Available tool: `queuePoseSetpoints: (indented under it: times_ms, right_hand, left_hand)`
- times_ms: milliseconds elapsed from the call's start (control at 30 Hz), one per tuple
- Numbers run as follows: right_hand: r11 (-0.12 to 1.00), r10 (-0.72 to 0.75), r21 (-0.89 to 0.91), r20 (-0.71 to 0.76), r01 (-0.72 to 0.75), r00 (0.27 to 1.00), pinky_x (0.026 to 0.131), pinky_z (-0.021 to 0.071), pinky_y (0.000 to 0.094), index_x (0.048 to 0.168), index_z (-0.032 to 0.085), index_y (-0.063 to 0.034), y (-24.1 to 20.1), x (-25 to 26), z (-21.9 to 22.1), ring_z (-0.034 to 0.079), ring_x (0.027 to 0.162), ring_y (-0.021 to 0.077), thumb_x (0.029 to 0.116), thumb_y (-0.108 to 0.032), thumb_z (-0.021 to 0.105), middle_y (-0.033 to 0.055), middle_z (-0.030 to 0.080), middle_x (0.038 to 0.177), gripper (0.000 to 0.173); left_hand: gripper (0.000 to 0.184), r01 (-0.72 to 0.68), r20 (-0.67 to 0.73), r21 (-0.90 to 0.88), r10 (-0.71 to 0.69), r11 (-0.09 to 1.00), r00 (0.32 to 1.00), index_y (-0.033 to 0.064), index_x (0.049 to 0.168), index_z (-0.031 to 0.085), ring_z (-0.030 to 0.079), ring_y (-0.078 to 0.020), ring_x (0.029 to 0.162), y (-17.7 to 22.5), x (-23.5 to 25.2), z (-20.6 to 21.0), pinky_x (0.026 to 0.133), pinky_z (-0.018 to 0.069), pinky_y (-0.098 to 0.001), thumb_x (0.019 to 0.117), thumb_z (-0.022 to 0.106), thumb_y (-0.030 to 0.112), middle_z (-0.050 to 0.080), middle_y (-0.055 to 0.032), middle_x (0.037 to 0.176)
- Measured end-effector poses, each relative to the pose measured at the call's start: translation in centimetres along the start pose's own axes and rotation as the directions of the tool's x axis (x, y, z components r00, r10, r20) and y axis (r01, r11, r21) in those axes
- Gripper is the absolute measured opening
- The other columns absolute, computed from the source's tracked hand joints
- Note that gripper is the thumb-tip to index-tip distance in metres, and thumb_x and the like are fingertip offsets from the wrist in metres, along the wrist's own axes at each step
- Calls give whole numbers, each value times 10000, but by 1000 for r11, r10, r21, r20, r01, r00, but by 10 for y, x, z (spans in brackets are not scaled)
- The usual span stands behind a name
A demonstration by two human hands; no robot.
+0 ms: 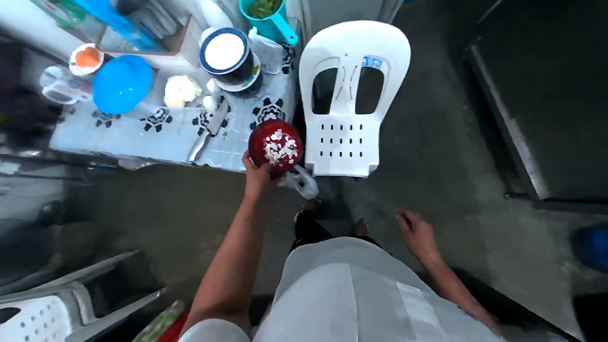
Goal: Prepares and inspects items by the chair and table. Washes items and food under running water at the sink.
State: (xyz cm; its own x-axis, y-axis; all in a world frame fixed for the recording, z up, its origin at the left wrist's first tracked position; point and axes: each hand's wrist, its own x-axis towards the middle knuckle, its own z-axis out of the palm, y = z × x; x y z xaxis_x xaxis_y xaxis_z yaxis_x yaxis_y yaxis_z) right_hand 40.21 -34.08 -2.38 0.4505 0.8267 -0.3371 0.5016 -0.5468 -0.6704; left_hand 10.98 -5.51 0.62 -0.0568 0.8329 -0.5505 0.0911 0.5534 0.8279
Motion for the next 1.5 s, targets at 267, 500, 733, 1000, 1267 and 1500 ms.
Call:
queuePoseSetpoints:
  times_ms: [267, 500, 733, 1000, 1267, 1500]
  right_hand:
    - [913, -389, -85, 117, 399, 914, 1067, 514, 471, 1429, 549, 16, -134, 46, -41, 575, 1315, 346, 1021, -27, 531, 225, 517, 1482, 411]
    - [862, -494, -50, 145, 505, 857, 1068, 481, 526, 1149, 692, 36, -114, 85, 29, 617, 1205, 374, 1013, -92, 594, 227, 661, 1229, 211]
    - [634, -569, -189, 543, 750, 618, 1069, 501, 470, 1039, 754, -12, -118, 79, 52, 636, 1210, 315, 996, -50, 590, 146, 708, 1196, 174]
    - [754, -330, -343, 540, 560, 774, 1039, 526, 494, 1197, 694, 17, -134, 99, 105, 625, 1227, 354, 986, 23, 550, 201, 645, 1292, 256]
    - [405, -686, -269, 542, 874, 485, 1096, 465, 533, 1100, 724, -73, -55, 97, 114, 728, 986, 267, 998, -125, 617, 94, 751, 1010, 156]
    - [464, -650, -293, 529, 836, 546, 1039, 499, 503, 1021, 746, -89, -10, 135, 140, 712, 962, 283, 963, -7, 577, 92, 739, 953, 196]
  left_hand:
    - [744, 140, 335, -15, -127, 990, 934, 243, 1570, 89, 743, -331, 746, -47, -126, 123, 604, 640, -432, 1010, 476, -56, 682, -243, 1064]
    - [782, -87, 457, 240, -33, 967, 889, 312, 1625, 113, 730, -240, 699, -53, -132, 115, 620, 642, -400, 1025, 505, -1, 677, -190, 1149]
    - [861, -224, 379, 464, 37, 857, 925, 337, 1626, 148, 729, -370, 859, -63, -89, 55, 718, 621, -575, 960, 564, -16, 531, -238, 1417]
    - [818, -50, 335, 372, -84, 927, 938, 358, 1621, 155, 739, -323, 799, -81, -56, 28, 683, 641, -514, 993, 540, 1, 608, -218, 1312]
    - [668, 415, 487, 113, -414, 903, 769, 289, 1617, 170, 715, -295, 669, -136, 5, 25, 601, 626, -412, 1047, 435, 62, 674, -234, 1012]
    - [468, 148, 67, 319, -178, 936, 982, 193, 1438, 609, 253, -475, 1511, -259, 112, 40, 1171, 292, -665, 1066, 480, 447, 256, -177, 1677]
